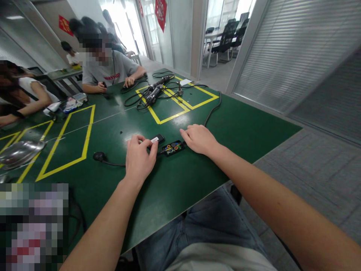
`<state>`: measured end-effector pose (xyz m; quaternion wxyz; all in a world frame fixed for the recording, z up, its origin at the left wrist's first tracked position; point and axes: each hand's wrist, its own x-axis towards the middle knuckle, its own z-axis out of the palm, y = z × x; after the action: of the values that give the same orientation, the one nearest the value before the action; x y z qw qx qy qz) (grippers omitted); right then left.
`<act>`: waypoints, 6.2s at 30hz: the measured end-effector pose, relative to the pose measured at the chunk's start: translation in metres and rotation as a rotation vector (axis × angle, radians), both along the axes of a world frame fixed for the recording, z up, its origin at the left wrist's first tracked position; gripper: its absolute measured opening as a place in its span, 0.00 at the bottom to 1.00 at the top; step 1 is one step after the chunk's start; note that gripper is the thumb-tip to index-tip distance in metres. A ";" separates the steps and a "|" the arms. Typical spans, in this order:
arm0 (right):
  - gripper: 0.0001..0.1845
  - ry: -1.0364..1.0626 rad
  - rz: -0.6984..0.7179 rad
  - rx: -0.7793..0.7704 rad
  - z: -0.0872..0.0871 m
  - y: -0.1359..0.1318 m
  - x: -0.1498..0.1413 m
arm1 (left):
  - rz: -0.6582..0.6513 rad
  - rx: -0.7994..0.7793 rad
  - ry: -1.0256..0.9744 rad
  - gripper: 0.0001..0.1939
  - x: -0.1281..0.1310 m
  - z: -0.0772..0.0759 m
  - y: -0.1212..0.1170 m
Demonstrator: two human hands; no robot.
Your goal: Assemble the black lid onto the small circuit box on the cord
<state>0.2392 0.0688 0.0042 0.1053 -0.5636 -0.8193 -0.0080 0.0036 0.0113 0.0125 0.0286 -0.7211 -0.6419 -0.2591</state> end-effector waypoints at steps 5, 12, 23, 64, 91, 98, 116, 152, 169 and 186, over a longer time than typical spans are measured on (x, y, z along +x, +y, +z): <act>0.35 -0.037 0.010 0.010 0.000 -0.001 -0.002 | -0.011 -0.169 0.167 0.21 0.006 0.007 -0.005; 0.39 -0.081 -0.016 0.075 0.001 -0.003 -0.003 | -0.016 -0.169 0.179 0.22 0.008 0.005 -0.004; 0.36 0.057 -0.005 0.073 -0.002 -0.001 0.003 | -0.050 -0.123 0.054 0.23 0.005 0.002 -0.002; 0.31 0.032 -0.002 0.004 -0.004 0.002 0.000 | -0.544 -0.118 -0.021 0.19 0.002 -0.002 -0.007; 0.29 0.046 0.011 -0.011 -0.003 0.002 0.004 | -0.486 -0.222 -0.121 0.19 0.013 -0.002 -0.006; 0.29 0.037 0.003 -0.020 -0.001 0.000 0.001 | -0.199 -0.172 -0.356 0.25 0.009 -0.002 0.001; 0.28 -0.027 -0.022 -0.031 0.003 0.001 0.004 | -0.054 -0.158 0.199 0.24 0.008 0.010 -0.009; 0.33 -0.008 -0.103 0.007 0.000 0.003 0.003 | -0.031 -0.197 0.195 0.23 0.009 0.004 -0.005; 0.32 -0.026 -0.054 0.009 0.001 0.001 0.003 | -0.201 -0.004 -0.159 0.20 0.005 0.002 -0.004; 0.30 0.092 0.003 -0.027 0.003 0.001 0.003 | -0.487 -0.147 0.044 0.21 0.011 0.000 -0.012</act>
<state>0.2427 0.0695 0.0068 0.1352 -0.5637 -0.8143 0.0293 0.0145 -0.0004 0.0122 -0.0734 -0.8600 -0.4657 -0.1954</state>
